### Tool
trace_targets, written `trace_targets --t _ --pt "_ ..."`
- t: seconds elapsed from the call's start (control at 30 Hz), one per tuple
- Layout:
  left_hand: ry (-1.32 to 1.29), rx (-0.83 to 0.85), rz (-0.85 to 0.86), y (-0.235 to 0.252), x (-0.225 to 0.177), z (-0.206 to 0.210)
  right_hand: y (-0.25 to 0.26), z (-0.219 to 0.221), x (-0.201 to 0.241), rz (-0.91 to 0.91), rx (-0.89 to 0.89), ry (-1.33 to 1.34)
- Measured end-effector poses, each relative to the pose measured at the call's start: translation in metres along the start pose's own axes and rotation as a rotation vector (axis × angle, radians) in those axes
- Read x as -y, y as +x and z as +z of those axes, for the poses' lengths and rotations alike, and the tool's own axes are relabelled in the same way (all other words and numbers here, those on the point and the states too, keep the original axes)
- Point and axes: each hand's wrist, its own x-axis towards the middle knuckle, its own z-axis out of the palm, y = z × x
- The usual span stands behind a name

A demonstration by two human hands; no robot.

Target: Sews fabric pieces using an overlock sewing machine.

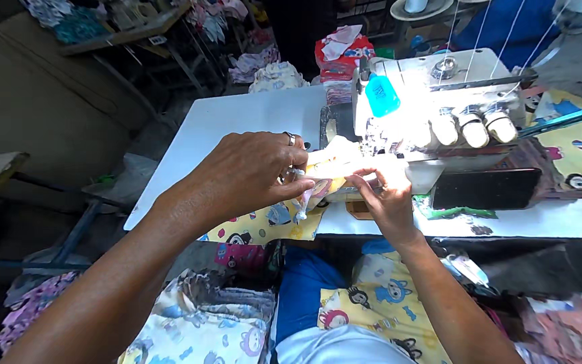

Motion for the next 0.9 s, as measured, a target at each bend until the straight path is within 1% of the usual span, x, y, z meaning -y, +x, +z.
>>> trace_targets --t 0.23,0.37,0.43,0.53,0.63,0.77,0.9 --pt "-0.014 -0.004 0.063 -0.005 -0.007 0.002 0.007 -0.007 0.0 -0.088 0.046 -0.023" --pt "-0.024 0.004 0.077 -0.006 -0.01 0.002 0.009 -0.011 0.001 -0.071 0.092 -0.039" --pt "-0.036 -0.026 0.066 -0.005 -0.011 0.0 0.009 -0.014 0.002 -0.064 0.106 -0.047" --pt "-0.036 -0.119 0.016 -0.003 -0.021 -0.003 0.004 -0.024 0.003 -0.095 0.124 -0.142" --pt "-0.123 -0.192 0.007 -0.004 -0.053 0.014 -0.012 -0.037 0.003 -0.127 0.154 -0.25" --pt "-0.269 -0.216 0.036 -0.004 -0.088 0.059 -0.031 -0.048 -0.001 -0.158 0.154 -0.279" --pt "-0.305 -0.261 -0.051 -0.003 -0.109 0.076 -0.035 -0.051 -0.001 -0.171 0.143 -0.306"
